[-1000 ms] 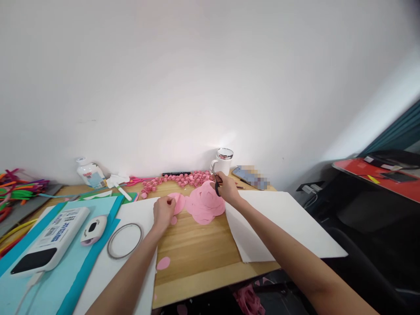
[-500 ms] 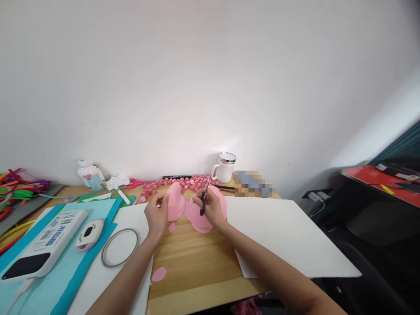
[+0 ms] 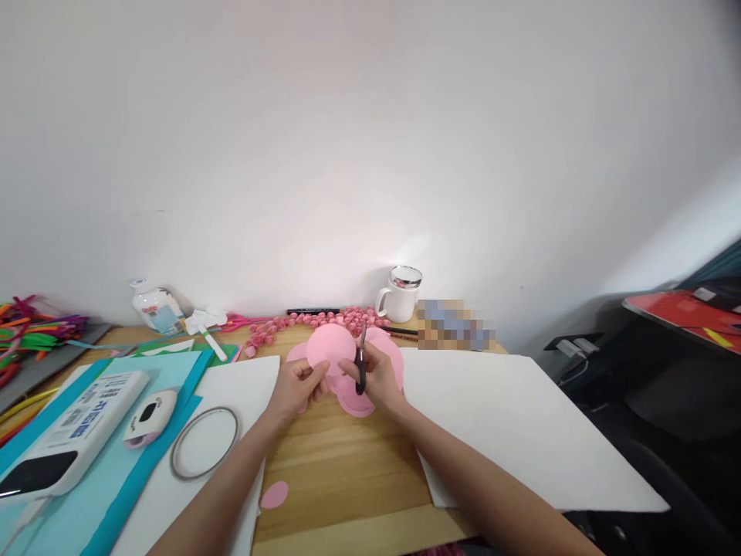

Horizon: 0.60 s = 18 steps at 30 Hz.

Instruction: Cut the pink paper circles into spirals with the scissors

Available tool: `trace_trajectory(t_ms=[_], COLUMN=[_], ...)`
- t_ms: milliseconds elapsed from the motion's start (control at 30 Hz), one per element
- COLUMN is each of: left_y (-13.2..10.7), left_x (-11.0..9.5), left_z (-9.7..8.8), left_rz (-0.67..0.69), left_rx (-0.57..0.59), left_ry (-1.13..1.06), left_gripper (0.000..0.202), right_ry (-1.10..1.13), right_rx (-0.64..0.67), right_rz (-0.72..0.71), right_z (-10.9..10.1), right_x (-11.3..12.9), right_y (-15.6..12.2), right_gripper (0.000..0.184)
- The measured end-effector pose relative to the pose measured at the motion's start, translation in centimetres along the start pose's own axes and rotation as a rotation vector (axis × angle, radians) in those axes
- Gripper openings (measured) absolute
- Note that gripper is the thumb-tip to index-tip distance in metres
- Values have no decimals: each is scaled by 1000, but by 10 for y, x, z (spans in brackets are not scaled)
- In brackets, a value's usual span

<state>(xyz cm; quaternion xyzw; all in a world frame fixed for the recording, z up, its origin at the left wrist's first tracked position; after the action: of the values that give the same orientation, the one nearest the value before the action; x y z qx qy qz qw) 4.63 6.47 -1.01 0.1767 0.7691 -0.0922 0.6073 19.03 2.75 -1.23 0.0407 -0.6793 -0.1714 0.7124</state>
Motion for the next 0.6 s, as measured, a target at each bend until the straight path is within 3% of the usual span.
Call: trace_trajectory(t_ms=[100,200,433,600], left_y=[-1,-3,-10,-12], left_x=[-9,-14,-18,-18], left_z=[-14,-23,-18,-13], left_rz=[115,175,163,138], left_rx=[-180,-273,-289,-263], left_ry=[-102,-187,-40,64], left_gripper=[32,31,39,37], right_ry=[87,141,168,192], right_rx=[206,359,441,410], right_rz=[47,107,145,100], right_z=[19,35,45,42], right_x=[2,-3,-7,0], right_y=[-7,-16,-24,-24], right_gripper=[32,39,47,45])
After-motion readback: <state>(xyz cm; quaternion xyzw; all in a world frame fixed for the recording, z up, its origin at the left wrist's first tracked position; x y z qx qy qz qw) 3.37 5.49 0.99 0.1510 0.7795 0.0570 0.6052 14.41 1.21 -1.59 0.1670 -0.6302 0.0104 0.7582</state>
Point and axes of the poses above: each hand's wrist, its own y-axis towards the middle knuckle, its own z-axis out of the palm, x = y × z, the point moved 7 cm from there along y, towards the middle knuckle, and after that the axes turned 1 degree about z, right-handed, at the moved point
